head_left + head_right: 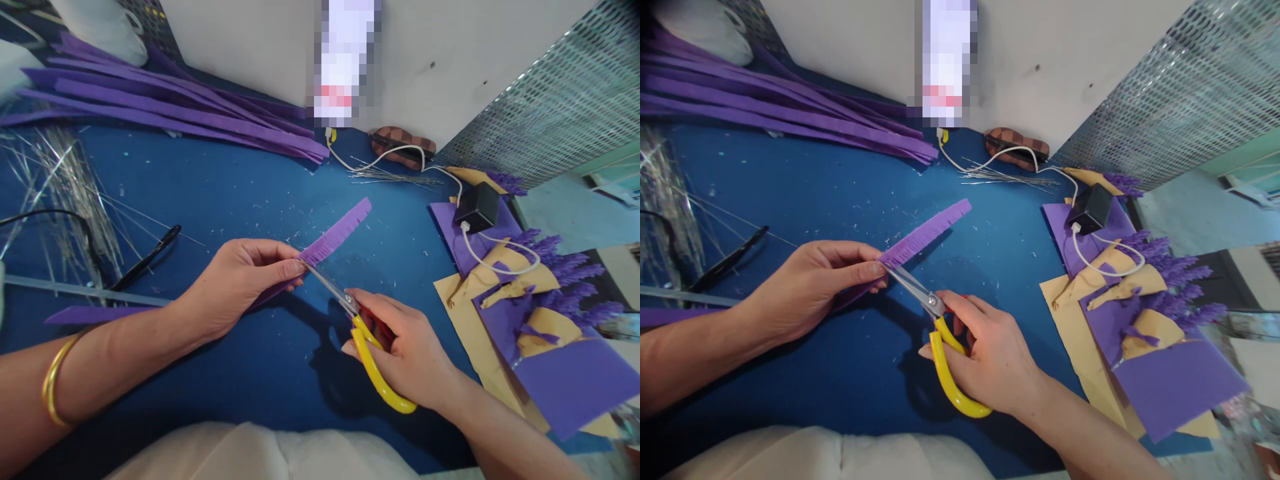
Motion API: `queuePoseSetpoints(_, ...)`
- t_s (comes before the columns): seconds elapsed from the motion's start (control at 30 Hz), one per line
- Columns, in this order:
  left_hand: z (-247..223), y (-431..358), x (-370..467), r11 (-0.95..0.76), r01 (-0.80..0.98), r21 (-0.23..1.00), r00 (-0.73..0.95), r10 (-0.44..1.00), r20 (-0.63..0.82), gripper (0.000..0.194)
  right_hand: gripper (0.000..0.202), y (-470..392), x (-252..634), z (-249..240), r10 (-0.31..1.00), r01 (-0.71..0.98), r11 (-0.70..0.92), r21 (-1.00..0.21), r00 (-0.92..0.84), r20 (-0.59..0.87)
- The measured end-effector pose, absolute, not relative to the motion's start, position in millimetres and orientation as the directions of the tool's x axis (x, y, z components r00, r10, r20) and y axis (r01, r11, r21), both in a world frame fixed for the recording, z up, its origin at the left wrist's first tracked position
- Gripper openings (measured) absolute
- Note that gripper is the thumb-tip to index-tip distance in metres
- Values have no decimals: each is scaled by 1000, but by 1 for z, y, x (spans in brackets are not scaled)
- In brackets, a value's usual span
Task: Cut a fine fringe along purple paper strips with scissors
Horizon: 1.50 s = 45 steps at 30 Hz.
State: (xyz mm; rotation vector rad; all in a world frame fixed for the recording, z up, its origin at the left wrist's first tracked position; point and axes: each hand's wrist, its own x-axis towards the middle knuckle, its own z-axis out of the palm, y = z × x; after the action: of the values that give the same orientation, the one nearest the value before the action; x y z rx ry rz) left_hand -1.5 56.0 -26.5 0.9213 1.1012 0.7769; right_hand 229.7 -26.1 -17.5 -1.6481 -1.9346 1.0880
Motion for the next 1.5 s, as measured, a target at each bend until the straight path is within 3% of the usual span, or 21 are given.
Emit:
queuePoseSetpoints(0.57,-28,57,-2,423,-105,900,311,874,-374,9,48,-25,232,-20,945,659,133,-740,-309,-105)
queuePoseSetpoints(1.0,-28,56,-3,373,-45,927,346,876,-336,13,49,-25,230,-20,947,670,103,-736,-292,-133)
queuePoseSetpoints(1.5,-26,57,-3,422,-70,904,355,857,-373,11,26,-22,228,-13,926,590,-40,-806,-281,-252)
